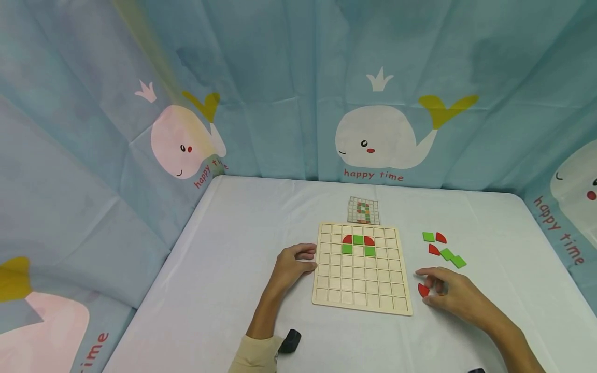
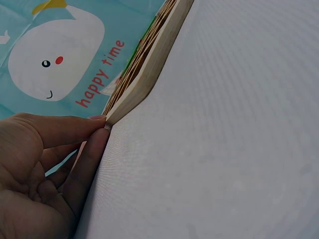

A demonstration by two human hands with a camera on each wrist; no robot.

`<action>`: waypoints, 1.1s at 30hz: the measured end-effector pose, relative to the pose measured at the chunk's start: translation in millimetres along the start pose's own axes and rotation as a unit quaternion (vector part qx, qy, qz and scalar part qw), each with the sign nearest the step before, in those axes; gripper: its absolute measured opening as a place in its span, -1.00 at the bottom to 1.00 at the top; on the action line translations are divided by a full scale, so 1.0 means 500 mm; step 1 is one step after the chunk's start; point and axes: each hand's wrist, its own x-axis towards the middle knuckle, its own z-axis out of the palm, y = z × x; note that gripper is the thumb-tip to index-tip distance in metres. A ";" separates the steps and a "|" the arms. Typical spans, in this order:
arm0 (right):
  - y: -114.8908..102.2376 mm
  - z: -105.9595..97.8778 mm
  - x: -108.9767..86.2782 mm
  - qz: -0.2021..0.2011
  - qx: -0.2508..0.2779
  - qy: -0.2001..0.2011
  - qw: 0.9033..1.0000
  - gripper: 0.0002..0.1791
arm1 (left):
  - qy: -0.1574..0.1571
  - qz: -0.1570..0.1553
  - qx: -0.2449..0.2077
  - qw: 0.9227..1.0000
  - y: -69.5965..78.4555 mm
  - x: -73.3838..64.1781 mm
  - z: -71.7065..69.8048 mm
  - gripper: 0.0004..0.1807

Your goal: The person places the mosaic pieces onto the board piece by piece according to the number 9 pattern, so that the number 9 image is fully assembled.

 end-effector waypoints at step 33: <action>-0.023 0.003 0.013 -0.020 -0.012 0.044 0.999 -0.39 | -0.004 0.002 -0.006 1.000 0.000 0.000 -0.001 -0.47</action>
